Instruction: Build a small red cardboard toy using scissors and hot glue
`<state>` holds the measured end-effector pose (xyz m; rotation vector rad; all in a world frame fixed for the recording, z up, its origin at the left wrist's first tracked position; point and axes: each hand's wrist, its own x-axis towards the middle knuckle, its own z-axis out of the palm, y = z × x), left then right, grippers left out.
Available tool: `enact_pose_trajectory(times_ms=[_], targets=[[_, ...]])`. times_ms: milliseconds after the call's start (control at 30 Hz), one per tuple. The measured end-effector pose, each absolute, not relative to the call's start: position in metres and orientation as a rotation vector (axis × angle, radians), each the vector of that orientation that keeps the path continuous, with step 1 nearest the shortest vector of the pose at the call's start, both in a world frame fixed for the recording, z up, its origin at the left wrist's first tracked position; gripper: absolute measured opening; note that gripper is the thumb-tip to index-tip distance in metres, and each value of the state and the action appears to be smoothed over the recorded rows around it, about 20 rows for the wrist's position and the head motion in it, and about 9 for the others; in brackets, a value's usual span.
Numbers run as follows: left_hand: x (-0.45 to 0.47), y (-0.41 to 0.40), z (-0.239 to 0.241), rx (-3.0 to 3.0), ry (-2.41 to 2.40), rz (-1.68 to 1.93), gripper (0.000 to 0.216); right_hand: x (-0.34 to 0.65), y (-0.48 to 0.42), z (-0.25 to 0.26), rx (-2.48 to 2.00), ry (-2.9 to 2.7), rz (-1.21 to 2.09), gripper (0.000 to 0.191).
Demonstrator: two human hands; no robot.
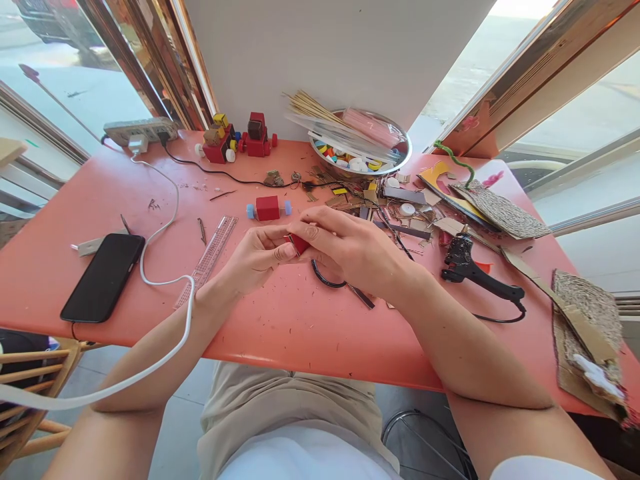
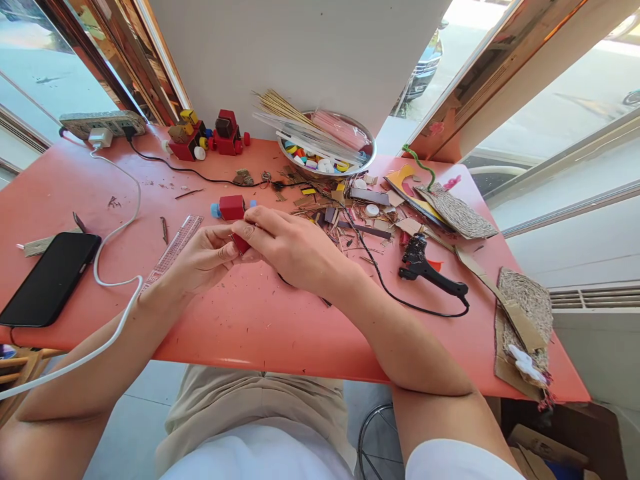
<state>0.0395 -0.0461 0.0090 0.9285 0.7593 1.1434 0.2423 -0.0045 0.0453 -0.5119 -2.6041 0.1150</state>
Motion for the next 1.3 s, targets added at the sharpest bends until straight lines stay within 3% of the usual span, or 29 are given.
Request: enact_pose_trajectory(times_ms=[667, 800, 1000, 1300], targets=[[0.042, -0.049, 0.012, 1.084, 0.873, 1.375, 0.046, 0.246, 0.006, 0.040, -0.433, -2.505, 0.171, 0.038], [0.042, -0.050, 0.012, 1.128, 0.965, 1.458, 0.054, 0.245, 0.004, 0.043, -0.504, -2.412, 0.346, 0.041], [0.042, -0.051, 0.007, 1.221, 1.028, 1.592, 0.049, 0.239, -0.010, 0.051, -0.684, -2.202, 0.674, 0.027], [0.040, -0.052, 0.005, 1.255, 1.089, 1.571, 0.051, 0.232, -0.020, 0.046, -0.737, -2.105, 0.576, 0.025]])
